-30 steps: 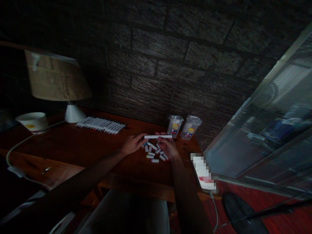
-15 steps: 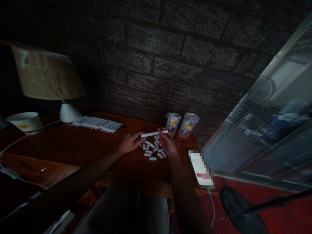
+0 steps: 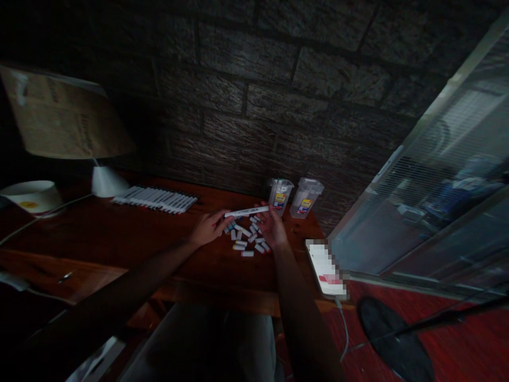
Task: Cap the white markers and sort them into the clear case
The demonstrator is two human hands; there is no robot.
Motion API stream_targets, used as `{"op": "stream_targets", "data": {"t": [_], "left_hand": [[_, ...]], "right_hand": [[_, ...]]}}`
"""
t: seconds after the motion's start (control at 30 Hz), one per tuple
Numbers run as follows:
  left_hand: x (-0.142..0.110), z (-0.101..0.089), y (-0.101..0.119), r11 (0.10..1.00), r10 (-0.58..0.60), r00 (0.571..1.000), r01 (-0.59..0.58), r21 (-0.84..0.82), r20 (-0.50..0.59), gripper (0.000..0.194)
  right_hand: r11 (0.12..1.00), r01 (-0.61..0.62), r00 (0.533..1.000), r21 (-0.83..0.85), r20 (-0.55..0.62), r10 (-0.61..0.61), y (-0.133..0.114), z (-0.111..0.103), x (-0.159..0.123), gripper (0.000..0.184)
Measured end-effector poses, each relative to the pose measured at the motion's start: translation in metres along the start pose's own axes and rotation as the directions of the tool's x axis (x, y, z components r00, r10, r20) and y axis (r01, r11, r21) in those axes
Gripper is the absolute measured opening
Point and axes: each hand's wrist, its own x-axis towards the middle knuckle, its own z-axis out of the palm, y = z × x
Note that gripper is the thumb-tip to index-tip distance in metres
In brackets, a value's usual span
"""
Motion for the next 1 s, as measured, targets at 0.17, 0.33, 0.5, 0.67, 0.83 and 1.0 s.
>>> {"op": "stream_targets", "data": {"t": [0.17, 0.33, 0.5, 0.67, 0.83, 1.0], "left_hand": [[0.0003, -0.0011, 0.0004, 1.000, 0.000, 1.000, 0.000, -0.018, 0.015, 0.030], [0.0002, -0.0021, 0.0004, 1.000, -0.022, 1.000, 0.021, -0.011, -0.009, 0.033], [-0.0009, -0.0020, -0.0008, 0.999, -0.047, 0.999, 0.047, 0.010, -0.023, 0.034], [-0.0011, -0.0011, -0.0007, 0.998, -0.045, 0.999, 0.046, 0.038, -0.007, 0.034], [-0.0010, -0.0007, -0.0003, 0.999, -0.018, 1.000, 0.019, 0.049, -0.018, 0.032], [-0.0006, 0.0002, -0.0007, 1.000, 0.004, 0.999, -0.002, 0.029, -0.050, 0.030]], "right_hand": [[1.000, 0.001, 1.000, 0.014, -0.013, 0.000, 0.0011, -0.0004, 0.0003, 0.023], [1.000, 0.012, 1.000, 0.023, -0.029, -0.011, 0.0018, 0.0001, -0.0008, 0.028], [0.999, 0.030, 0.999, -0.015, -0.034, -0.030, 0.0013, 0.0031, -0.0030, 0.027], [0.999, 0.021, 0.998, -0.049, -0.053, -0.023, -0.0001, 0.0036, -0.0029, 0.025], [1.000, 0.014, 0.999, -0.027, -0.046, -0.016, -0.0007, 0.0032, -0.0027, 0.024], [1.000, 0.026, 0.999, -0.016, -0.022, -0.027, -0.0005, 0.0021, -0.0026, 0.024]]}}
